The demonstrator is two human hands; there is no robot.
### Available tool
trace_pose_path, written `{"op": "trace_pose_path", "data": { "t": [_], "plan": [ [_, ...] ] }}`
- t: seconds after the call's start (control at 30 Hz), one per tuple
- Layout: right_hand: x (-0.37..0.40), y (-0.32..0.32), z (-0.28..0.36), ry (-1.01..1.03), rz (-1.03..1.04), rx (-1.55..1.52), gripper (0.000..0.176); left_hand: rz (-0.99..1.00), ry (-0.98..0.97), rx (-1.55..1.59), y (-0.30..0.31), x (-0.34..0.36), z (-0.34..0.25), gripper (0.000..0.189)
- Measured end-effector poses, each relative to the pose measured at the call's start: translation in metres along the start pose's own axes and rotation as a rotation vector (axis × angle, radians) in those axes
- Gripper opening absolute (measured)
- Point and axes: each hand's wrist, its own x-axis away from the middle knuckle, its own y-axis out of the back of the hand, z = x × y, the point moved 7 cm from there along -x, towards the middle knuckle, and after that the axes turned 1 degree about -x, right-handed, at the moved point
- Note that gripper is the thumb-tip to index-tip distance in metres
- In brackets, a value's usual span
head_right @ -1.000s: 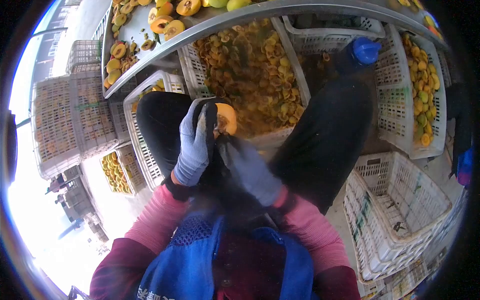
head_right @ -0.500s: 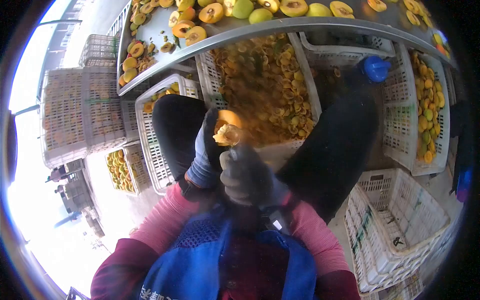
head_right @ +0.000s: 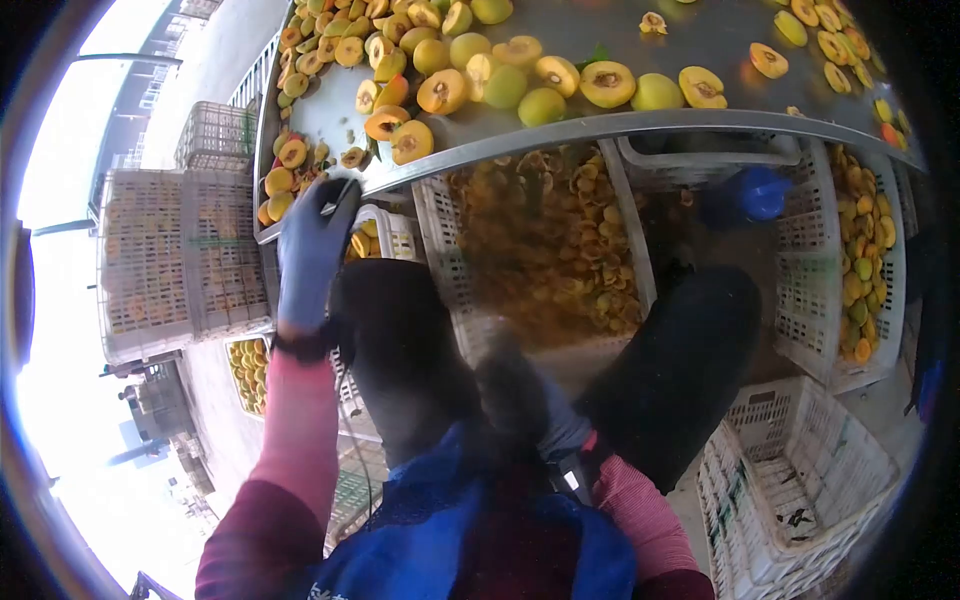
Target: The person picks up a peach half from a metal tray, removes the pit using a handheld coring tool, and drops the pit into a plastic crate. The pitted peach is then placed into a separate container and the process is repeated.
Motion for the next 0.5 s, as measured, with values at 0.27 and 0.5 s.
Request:
{"op": "trace_pose_path", "data": {
  "t": [0.27,0.5],
  "plan": [
    [0.009,0.006,0.044,0.430,-0.251,0.456,0.039,0.350,0.040,0.268,-0.144,-0.102,0.034,0.051],
    [0.056,-0.061,0.075,0.845,-0.038,0.371,0.025,0.145,-0.364,0.307,-0.057,0.039,-0.085,0.033]
  ]
}}
